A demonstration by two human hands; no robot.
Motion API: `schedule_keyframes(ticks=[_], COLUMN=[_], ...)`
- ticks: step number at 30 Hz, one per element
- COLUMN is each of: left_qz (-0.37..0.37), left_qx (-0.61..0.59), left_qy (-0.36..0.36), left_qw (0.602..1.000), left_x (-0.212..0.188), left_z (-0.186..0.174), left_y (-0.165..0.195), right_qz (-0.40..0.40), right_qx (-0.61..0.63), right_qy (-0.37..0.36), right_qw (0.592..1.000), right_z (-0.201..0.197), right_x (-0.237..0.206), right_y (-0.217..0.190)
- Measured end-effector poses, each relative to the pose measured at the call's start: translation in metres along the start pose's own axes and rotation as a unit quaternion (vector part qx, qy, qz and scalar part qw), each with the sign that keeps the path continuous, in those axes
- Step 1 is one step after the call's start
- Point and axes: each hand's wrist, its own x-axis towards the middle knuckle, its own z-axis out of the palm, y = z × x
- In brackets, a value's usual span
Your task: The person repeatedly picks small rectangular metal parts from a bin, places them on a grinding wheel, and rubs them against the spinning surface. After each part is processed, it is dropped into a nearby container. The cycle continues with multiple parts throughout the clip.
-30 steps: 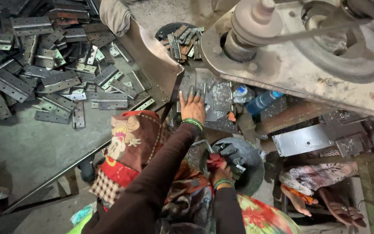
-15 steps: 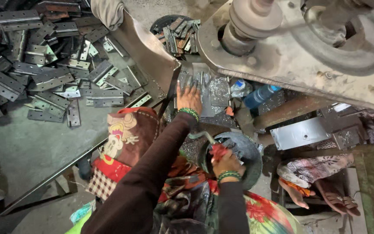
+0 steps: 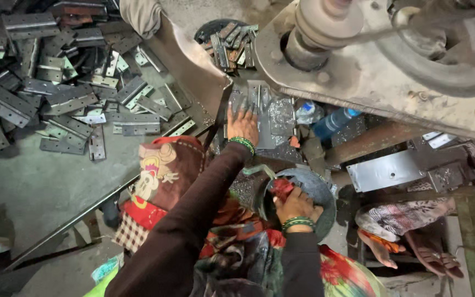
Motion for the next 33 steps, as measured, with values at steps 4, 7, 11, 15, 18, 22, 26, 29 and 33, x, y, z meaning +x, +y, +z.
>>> schedule_keyframes(ticks=[4, 7, 11, 15, 18, 22, 26, 29, 33], left_qz=[0.003, 0.005, 0.037, 0.03, -0.028, 0.02, 0.107, 0.018, -0.16], left_qx=[-0.004, 0.012, 0.014, -0.039, -0.086, -0.064, -0.093, -0.197, -0.124], left_qy=[0.046, 0.069, -0.001, -0.001, 0.161, 0.094, 0.038, 0.038, 0.086], left_qw=[0.999, 0.998, 0.999, 0.999, 0.983, 0.993, 0.989, 0.979, 0.976], left_x=[0.011, -0.01, -0.046, -0.047, -0.042, -0.067, -0.115, -0.144, -0.167], left_z=[0.001, -0.007, -0.021, -0.028, -0.028, -0.031, -0.058, -0.101, -0.149], left_y=[0.005, 0.004, 0.001, 0.004, 0.012, 0.002, -0.062, -0.136, -0.226], right_qz=[0.008, -0.032, -0.019, -0.031, -0.049, -0.069, -0.061, -0.053, -0.072], right_qx=[0.069, 0.055, 0.12, 0.105, 0.091, 0.173, 0.191, 0.2, 0.192], right_qy=[-0.036, -0.092, -0.046, -0.01, 0.055, 0.009, -0.01, -0.012, -0.005], right_qw=[0.997, 0.994, 0.992, 0.994, 0.993, 0.982, 0.98, 0.978, 0.979], right_z=[0.005, 0.011, 0.015, 0.018, 0.024, 0.037, 0.046, 0.049, 0.047], right_x=[0.0, -0.002, -0.009, -0.02, -0.032, -0.045, -0.052, -0.051, -0.046], right_y=[-0.001, 0.001, 0.012, 0.026, 0.033, 0.039, 0.044, 0.048, 0.049])
